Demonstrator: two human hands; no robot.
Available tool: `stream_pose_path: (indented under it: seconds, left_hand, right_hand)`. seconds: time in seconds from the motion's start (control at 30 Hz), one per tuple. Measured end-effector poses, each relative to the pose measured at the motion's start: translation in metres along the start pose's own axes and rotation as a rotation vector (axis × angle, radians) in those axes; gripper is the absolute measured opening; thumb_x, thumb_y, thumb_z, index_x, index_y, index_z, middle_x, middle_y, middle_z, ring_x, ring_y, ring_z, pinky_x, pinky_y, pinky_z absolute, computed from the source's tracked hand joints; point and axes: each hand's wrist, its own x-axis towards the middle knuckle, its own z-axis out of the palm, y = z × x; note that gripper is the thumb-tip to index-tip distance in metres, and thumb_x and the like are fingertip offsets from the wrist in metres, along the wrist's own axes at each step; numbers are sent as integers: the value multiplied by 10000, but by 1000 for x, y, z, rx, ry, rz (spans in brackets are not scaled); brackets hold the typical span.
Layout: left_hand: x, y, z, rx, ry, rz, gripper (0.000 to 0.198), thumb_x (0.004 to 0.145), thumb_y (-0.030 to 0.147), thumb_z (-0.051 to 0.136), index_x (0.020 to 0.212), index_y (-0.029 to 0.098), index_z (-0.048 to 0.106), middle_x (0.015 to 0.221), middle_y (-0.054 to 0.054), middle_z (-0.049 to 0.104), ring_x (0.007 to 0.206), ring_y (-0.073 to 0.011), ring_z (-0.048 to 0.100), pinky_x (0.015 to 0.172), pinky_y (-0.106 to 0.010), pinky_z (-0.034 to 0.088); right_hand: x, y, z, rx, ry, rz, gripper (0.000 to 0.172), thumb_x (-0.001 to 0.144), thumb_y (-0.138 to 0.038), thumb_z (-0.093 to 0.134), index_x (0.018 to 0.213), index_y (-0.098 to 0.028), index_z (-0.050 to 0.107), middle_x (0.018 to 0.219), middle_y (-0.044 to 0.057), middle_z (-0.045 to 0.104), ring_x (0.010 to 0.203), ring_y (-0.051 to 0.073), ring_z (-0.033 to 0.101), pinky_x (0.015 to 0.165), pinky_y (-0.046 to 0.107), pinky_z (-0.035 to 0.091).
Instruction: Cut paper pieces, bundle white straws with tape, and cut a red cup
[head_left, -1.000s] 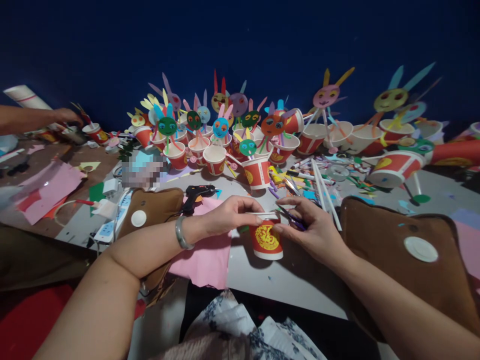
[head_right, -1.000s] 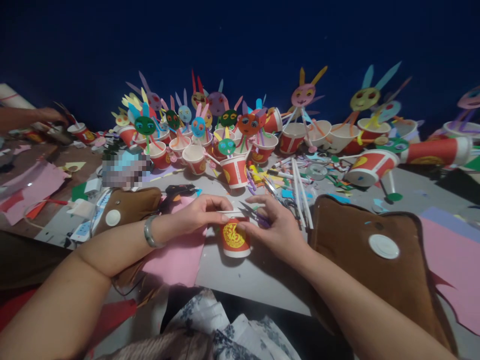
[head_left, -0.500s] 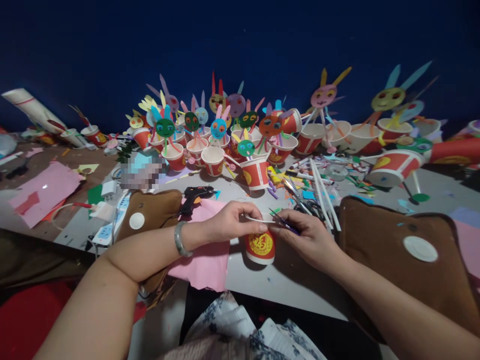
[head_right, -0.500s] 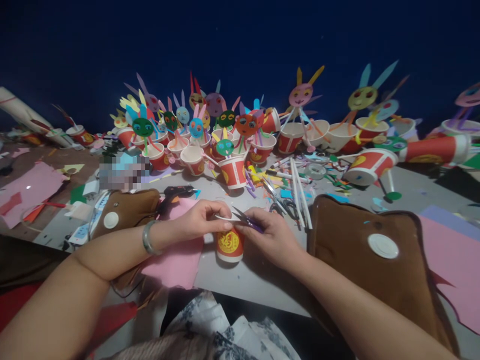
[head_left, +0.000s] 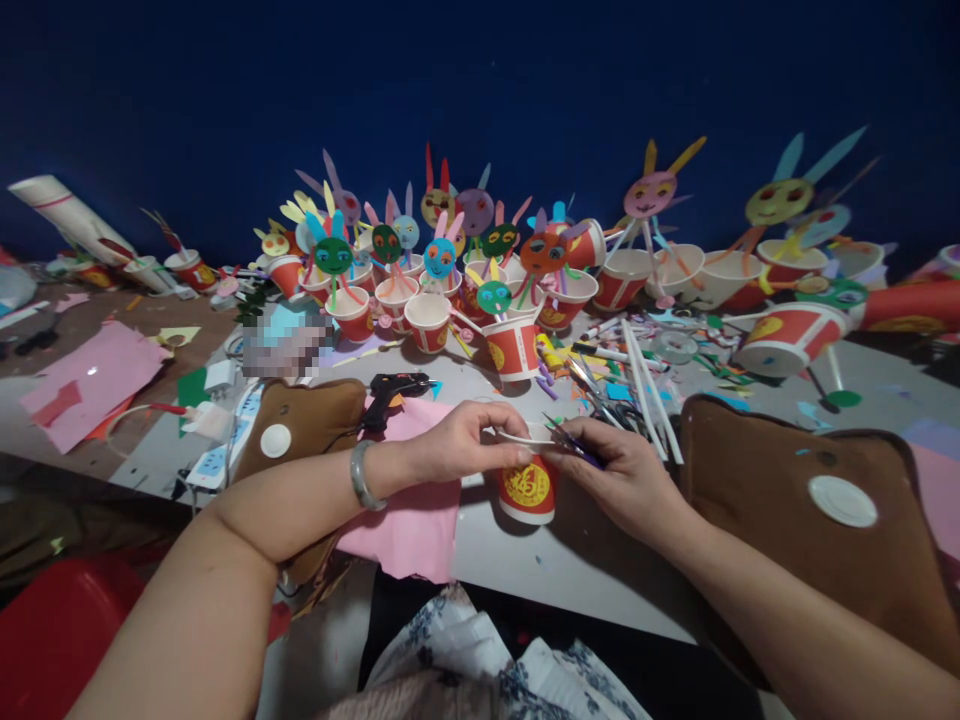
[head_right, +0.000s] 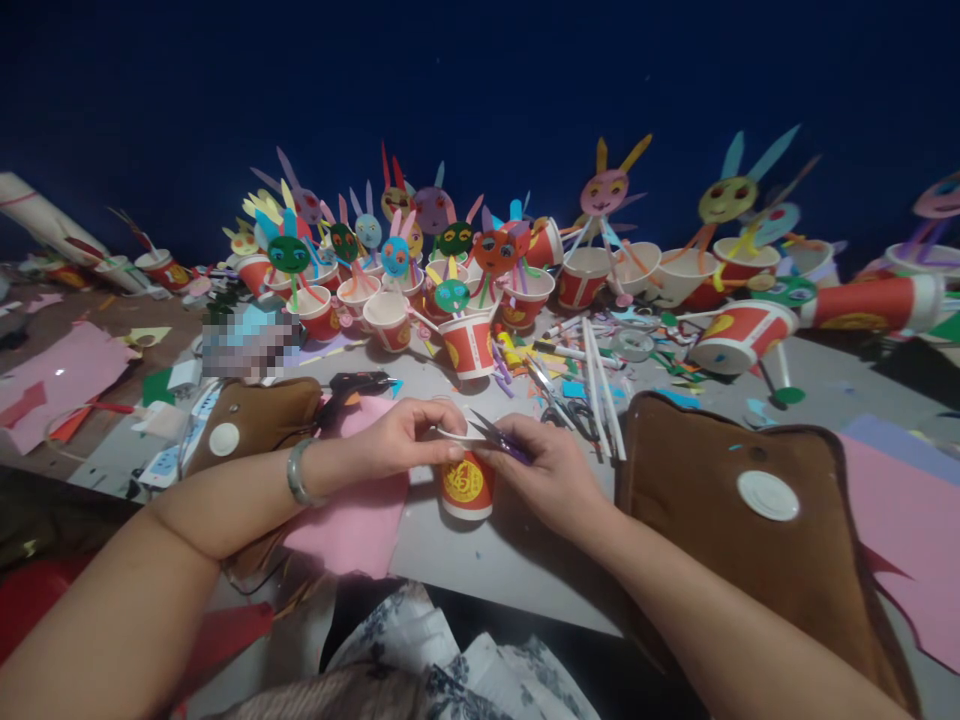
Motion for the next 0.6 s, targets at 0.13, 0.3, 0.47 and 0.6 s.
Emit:
stream_pose_path:
  seconds: [0.13, 0.3, 0.47, 0.6]
  left_hand:
    - [0, 0, 0, -29, -9, 8, 286, 745, 375, 778, 775, 125, 644, 810, -40, 610, 786, -137, 553, 760, -271, 445]
    - [0, -2, 0, -52, -12, -8, 320, 715, 404, 802, 783, 129, 654, 819, -41, 625, 790, -138, 567, 757, -269, 455]
    - [0, -2, -2, -45, -20, -15, 312, 688, 385, 823, 781, 130, 669, 839, -47, 641, 813, -144, 583, 771, -268, 465]
    - [1, 0, -2, -42, -25, -4, 279, 691, 354, 819, 756, 128, 668, 834, -46, 639, 805, -142, 584, 773, -269, 464]
  right_hand:
    - [1, 0, 0, -4, 8, -9, 255, 867, -403, 591, 716, -198, 594, 606, -12, 560, 573, 130, 496, 540, 240, 406]
    - [-1, 2, 1, -19, 24, -13, 211, 853, -380, 600, 741, -202, 607, 615, -10, 580, 579, 135, 511, 548, 244, 417]
    - [-3, 4, 2, -41, 47, -33, 153, 834, -343, 601, 767, -208, 627, 635, -2, 623, 590, 147, 545, 563, 250, 438]
    - [-3, 4, 2, -45, 56, -46, 140, 832, -326, 594, 766, -207, 626, 643, -1, 627, 593, 147, 552, 565, 248, 446]
